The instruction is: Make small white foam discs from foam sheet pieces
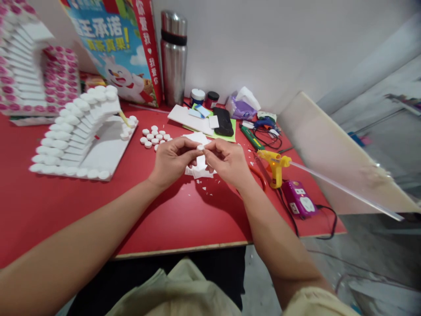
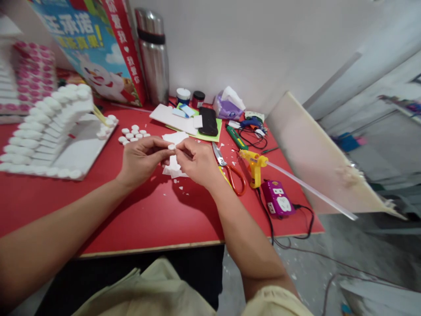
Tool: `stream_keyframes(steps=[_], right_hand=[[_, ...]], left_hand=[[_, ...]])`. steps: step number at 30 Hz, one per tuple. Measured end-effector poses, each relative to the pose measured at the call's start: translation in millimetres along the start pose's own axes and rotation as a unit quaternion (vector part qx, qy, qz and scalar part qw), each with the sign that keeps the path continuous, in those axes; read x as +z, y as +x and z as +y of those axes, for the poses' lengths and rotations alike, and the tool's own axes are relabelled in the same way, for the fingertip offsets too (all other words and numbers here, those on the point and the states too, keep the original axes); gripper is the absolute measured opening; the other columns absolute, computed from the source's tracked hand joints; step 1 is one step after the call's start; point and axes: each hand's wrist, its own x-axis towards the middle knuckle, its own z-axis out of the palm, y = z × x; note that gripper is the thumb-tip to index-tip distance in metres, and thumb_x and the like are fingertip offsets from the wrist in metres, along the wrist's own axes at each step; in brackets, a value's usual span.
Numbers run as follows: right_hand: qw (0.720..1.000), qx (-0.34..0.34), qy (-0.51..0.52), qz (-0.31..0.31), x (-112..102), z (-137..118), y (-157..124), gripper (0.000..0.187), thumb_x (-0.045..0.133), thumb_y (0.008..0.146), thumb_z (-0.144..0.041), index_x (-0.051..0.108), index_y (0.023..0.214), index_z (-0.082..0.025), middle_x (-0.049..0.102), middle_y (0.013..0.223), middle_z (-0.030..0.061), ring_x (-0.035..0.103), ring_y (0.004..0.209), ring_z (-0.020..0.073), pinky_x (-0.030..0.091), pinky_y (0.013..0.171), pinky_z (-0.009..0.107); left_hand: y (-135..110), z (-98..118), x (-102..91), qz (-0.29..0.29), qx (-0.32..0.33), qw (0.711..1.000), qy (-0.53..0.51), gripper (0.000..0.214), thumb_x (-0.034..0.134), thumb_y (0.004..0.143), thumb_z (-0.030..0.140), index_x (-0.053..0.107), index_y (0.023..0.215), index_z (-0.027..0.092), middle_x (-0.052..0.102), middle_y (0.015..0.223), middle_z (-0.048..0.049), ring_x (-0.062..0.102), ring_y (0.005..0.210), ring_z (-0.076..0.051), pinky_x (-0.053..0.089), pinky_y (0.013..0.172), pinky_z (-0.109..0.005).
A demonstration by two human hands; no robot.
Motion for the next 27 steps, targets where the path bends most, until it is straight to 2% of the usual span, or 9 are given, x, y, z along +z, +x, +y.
stream_keyframes(steps=[6,13,17,21,27], right_hand=[[1.000,-0.002,0.010,-0.029,-4.3,-4.4,-0.4,0.021,0.065,0.098,-0.038,0.068,0.090,-0.019,0.065,0.068,-0.0028,0.063,0.054,0.0110,0.051,0.054,0.025],[0.995,-0.005,-0.100,0.023,5.5,0.0,0.9,0.017,0.065,0.095,-0.034,0.064,0.084,-0.021,0.066,0.073,-0.0005,0.059,0.063,0.0132,0.045,0.058,0.026],[0.993,-0.013,-0.106,0.052,6.4,2.5,2.2,0.018,0.065,0.093,-0.035,0.061,0.081,-0.022,0.064,0.071,-0.0010,0.057,0.064,0.0135,0.044,0.059,0.027],[0.996,-0.023,-0.074,0.049,2.9,0.8,2.4,0.021,0.065,0.096,-0.038,0.063,0.083,-0.021,0.066,0.072,-0.0012,0.058,0.064,0.0132,0.045,0.059,0.027],[0.998,-0.010,-0.038,0.044,2.4,0.0,3.8,0.022,0.070,0.093,-0.042,0.067,0.091,-0.020,0.067,0.077,-0.0003,0.059,0.065,0.0132,0.045,0.058,0.027]], left_hand=[[2.2,1.5,-3.2,-0.021,0.007,1.000,0.009,0.017,0.087,0.072,0.023,0.073,0.076,0.015,0.069,0.061,-0.0007,0.061,0.048,-0.010,0.051,0.046,-0.021],[2.8,-1.6,-5.0,-0.050,-0.014,0.998,0.019,0.011,0.082,0.073,0.019,0.073,0.078,0.015,0.070,0.061,-0.0001,0.063,0.050,-0.012,0.051,0.047,-0.021],[4.4,-0.2,-7.3,-0.101,-0.025,0.994,0.019,0.013,0.078,0.081,0.023,0.081,0.092,0.015,0.071,0.064,-0.0009,0.066,0.053,-0.013,0.056,0.054,-0.025],[3.9,3.0,-8.4,-0.136,-0.018,0.990,0.021,0.018,0.074,0.089,0.029,0.084,0.098,0.017,0.069,0.062,-0.0006,0.065,0.054,-0.014,0.058,0.057,-0.028],[3.5,6.5,-8.1,-0.084,0.026,0.995,0.043,0.020,0.075,0.091,0.034,0.084,0.099,0.018,0.065,0.062,-0.0001,0.059,0.054,-0.011,0.051,0.055,-0.024]])
